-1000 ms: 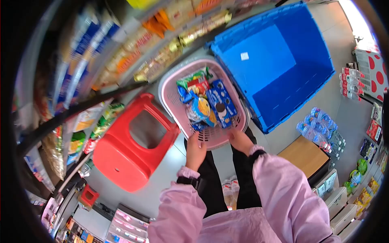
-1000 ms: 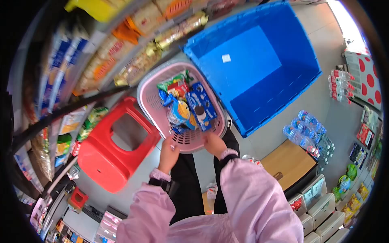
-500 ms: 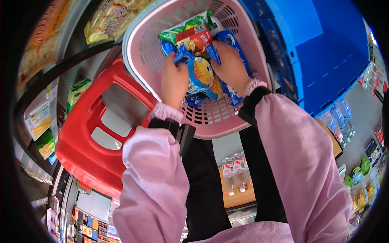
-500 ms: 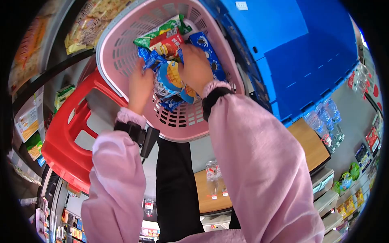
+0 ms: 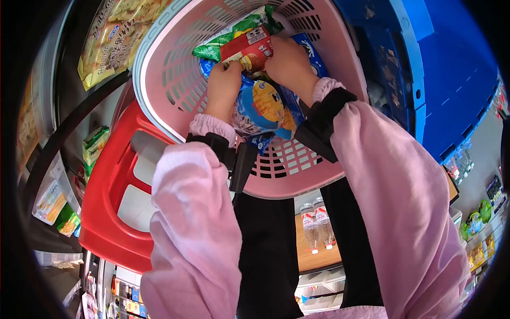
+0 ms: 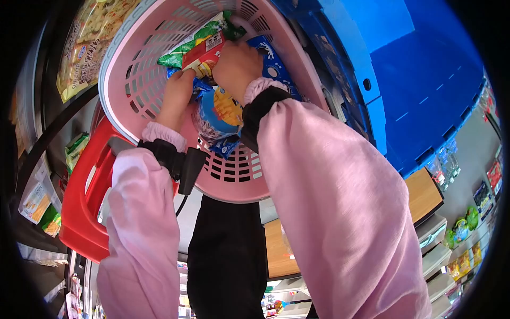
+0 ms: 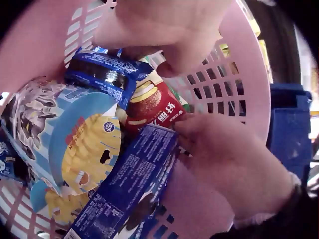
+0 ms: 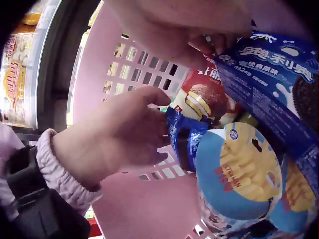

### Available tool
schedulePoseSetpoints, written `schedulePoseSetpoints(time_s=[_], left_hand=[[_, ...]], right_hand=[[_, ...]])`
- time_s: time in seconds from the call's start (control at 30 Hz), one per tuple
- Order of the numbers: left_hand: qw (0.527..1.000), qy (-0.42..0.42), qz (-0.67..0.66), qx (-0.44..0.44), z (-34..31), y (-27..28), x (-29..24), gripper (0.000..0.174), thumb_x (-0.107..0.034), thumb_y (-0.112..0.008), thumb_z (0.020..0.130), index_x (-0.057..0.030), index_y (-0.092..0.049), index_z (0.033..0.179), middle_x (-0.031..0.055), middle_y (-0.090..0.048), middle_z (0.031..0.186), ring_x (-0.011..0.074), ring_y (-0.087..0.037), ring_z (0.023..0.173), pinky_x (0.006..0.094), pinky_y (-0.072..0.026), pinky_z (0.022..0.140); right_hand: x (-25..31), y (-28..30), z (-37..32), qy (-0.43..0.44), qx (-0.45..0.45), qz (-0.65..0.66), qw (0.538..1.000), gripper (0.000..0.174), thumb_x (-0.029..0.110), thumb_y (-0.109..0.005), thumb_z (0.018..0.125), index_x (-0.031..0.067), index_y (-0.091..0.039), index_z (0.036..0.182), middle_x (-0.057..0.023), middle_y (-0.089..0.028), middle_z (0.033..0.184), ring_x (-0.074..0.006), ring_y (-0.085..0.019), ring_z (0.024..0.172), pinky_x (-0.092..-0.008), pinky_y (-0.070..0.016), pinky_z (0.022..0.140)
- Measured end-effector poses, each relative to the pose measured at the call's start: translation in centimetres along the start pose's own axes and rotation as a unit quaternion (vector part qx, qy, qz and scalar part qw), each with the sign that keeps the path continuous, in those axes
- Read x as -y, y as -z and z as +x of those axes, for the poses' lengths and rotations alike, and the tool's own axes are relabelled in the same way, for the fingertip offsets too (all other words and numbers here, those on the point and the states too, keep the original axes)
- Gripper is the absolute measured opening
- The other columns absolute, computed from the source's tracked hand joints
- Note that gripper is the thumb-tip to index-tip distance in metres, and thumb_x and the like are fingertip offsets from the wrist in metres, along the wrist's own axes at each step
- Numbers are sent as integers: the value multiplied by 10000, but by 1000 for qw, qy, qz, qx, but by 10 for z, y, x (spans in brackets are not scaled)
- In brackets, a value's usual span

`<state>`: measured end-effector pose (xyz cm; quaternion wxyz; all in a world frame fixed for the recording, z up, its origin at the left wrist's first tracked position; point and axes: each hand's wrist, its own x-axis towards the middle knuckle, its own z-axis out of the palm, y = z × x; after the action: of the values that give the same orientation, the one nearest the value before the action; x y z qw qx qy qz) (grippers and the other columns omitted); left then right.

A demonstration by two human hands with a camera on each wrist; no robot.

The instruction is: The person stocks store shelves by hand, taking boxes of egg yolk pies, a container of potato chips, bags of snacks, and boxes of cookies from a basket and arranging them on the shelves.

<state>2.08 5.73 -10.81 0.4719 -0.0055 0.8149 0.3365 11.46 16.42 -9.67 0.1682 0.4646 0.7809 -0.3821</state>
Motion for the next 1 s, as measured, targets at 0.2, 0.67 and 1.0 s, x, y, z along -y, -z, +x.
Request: schedulePoseSetpoints(time_s=[0.2,0.67,1.0], left_hand=[[976,-42,-215,-17,-46,21,-21,267,-199,-495,849,9,-551,1006,109,-566,950,154,-530,859,281,-408,770],[867,113,-455,167,-163,71,-34,578,-509,-308,926,-38,-389,1251,141,-549,1155,261,-595,981,369,-515,800],[794,158,-520,273,-286,61,-59,527,-473,-257,948,-47,-470,1174,120,-615,1023,216,-634,806,294,-527,598]], right_hand=[[7,19,-25,179,-77,182,964,479,-54,-469,766,48,-464,1234,-221,-423,1274,-369,-416,1171,-376,-332,1000],[74,131,-99,404,-12,81,911,416,-19,-566,684,78,-594,1089,-126,-546,1025,-343,-480,1055,-423,-379,920],[76,223,-194,303,169,185,919,401,-17,-573,761,110,-569,1142,-183,-440,1229,-364,-413,1173,-391,-371,958]])
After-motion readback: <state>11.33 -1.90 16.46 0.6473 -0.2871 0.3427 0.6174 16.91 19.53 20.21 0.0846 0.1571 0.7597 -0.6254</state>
